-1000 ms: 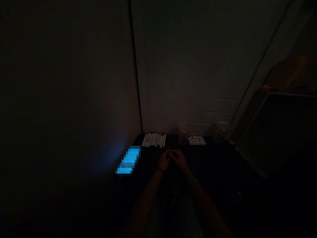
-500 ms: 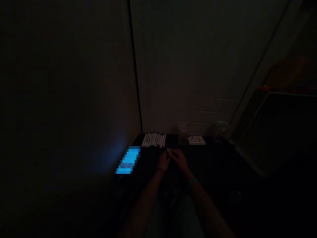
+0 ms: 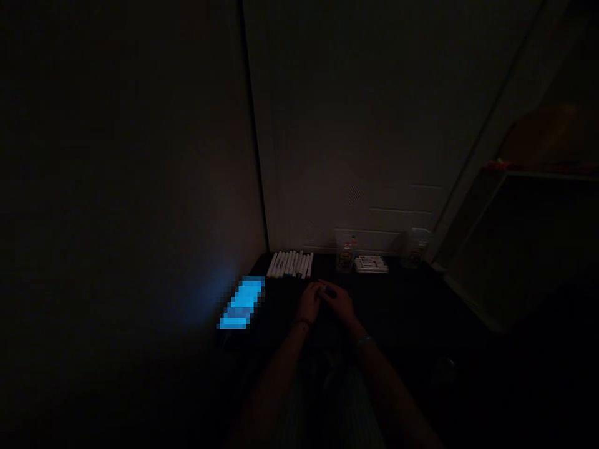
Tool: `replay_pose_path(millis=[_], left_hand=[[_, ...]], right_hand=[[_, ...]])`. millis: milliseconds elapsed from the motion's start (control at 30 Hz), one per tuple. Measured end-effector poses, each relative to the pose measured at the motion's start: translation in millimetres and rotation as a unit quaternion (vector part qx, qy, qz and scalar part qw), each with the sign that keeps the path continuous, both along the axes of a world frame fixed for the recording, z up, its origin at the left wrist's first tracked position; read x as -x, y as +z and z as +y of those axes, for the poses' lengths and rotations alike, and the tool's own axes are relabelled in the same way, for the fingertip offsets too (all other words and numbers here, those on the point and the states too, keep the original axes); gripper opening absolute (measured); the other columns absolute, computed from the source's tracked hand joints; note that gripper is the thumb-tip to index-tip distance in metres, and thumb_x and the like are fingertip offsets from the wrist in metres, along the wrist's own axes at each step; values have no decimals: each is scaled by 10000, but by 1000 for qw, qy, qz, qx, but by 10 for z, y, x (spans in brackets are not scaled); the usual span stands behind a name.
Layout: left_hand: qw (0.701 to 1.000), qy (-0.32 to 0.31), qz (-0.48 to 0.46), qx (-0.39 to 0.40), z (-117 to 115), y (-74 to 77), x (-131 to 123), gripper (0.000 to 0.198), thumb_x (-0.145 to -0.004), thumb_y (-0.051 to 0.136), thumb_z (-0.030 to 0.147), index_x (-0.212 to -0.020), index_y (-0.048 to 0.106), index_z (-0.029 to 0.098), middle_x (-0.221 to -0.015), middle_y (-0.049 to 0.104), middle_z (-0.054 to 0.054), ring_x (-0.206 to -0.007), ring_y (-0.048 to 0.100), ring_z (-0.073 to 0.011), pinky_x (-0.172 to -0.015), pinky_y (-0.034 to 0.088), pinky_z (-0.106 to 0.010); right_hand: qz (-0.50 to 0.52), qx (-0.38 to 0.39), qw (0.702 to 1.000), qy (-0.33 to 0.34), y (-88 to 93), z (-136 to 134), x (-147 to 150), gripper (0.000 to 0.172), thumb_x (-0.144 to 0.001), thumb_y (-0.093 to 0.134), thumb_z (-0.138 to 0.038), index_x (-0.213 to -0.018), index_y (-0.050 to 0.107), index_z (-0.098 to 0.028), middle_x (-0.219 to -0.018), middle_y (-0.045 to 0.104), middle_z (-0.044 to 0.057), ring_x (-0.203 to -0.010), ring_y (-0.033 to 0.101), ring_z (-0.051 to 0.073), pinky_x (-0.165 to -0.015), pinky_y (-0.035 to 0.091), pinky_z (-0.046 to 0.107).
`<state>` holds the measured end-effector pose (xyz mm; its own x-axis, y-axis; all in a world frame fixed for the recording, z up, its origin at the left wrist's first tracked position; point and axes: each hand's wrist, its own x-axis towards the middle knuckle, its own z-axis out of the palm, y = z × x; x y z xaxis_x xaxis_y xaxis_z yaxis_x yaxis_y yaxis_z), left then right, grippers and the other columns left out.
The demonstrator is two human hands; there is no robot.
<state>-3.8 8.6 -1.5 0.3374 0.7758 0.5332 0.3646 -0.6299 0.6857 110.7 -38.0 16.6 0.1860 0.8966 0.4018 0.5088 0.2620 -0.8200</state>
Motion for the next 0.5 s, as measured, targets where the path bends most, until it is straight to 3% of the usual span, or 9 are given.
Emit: replay_pose_path(millis=[267, 500], left_hand=[[995, 52, 79, -33, 51, -77, 10, 317, -776, 423, 177, -1078, 518, 165, -1083, 531, -78, -1033, 458, -182, -931, 336, -371], [991, -2, 130, -41, -126, 146, 12, 335, -815, 381, 344, -1106, 526, 262, -1027, 587, -25, -941, 497, -161, -885, 349, -329]], right_hand=[[54, 14, 998, -34, -18, 39, -13, 364, -690, 548, -471, -981, 617, -264, -924, 636, 11, -831, 575, 179, -762, 428, 299], [148, -6, 983, -106, -119, 100, -89, 425, -784, 380, -495, -996, 586, -190, -939, 614, 68, -862, 552, 183, -744, 403, 281]])
